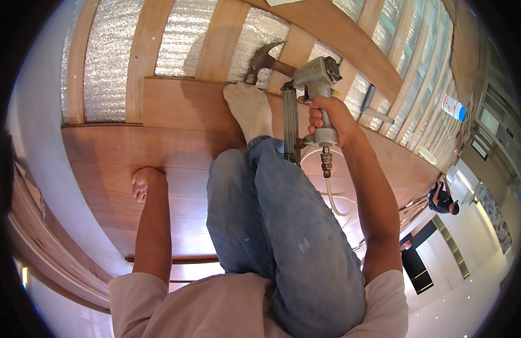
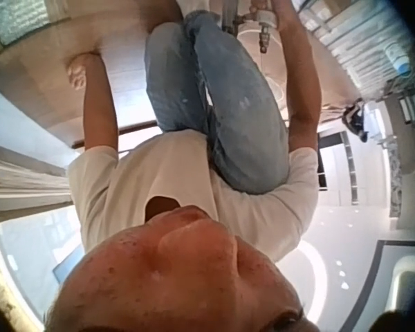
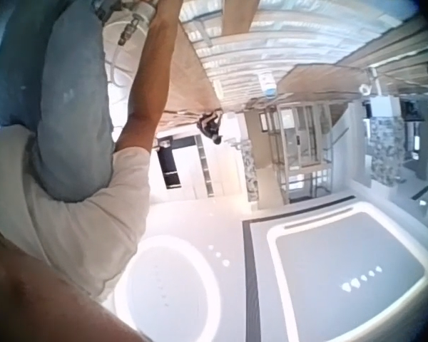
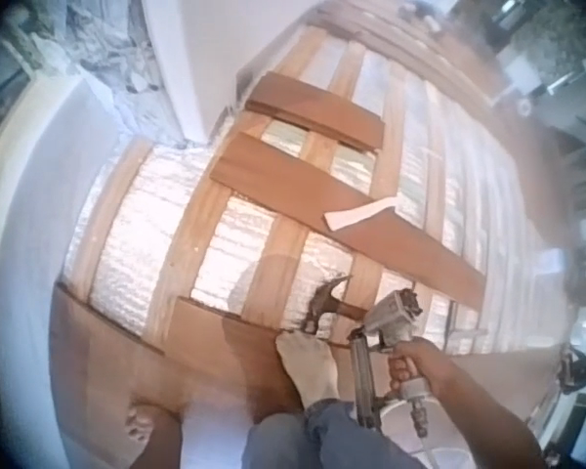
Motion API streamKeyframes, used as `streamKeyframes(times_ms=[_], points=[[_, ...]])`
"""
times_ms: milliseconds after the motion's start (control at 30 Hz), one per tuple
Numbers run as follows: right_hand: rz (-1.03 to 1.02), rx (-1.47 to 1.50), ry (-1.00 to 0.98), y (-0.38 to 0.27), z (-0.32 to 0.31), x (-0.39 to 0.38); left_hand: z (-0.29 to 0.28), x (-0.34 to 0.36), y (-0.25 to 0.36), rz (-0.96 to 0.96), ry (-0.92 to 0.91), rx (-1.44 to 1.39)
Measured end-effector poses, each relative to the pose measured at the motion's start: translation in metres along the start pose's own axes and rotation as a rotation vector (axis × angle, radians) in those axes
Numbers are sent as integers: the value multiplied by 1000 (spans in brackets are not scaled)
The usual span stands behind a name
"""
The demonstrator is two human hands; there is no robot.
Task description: The person installs wood flooring by applying glue to the tongue of a plank, fitting it into the previous row, and then using a hammer and a nail gun to secure it to the subfloor.
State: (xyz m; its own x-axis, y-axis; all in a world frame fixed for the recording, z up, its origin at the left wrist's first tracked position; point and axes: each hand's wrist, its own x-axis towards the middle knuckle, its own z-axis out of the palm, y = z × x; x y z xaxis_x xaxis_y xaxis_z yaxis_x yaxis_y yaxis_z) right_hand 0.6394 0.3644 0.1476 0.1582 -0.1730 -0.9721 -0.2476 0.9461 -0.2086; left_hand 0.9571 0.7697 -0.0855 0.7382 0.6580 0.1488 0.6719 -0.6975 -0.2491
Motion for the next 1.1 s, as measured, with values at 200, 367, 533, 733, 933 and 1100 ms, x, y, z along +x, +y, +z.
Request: streamKeyframes(times_ms=[200,367,533,733,933,1100], points=[[74,-26,-30,-1,2,3,0,-1,-5,-8,0,-3],[95,-32,-76,-5,4,3,3,-1,-5,-84,60,-1],[99,-116,-48,-9,13,2,7,1,-6,-17,32,-31],[51,-199,6,-8,18,-1,11,3,-2,-8,44,-64],[76,-151,-5,-4,9,-1,12,2,-5,-29,45,-42],[49,-182,20,-4,9,-3,7,3,-3,-58,34,-61]])
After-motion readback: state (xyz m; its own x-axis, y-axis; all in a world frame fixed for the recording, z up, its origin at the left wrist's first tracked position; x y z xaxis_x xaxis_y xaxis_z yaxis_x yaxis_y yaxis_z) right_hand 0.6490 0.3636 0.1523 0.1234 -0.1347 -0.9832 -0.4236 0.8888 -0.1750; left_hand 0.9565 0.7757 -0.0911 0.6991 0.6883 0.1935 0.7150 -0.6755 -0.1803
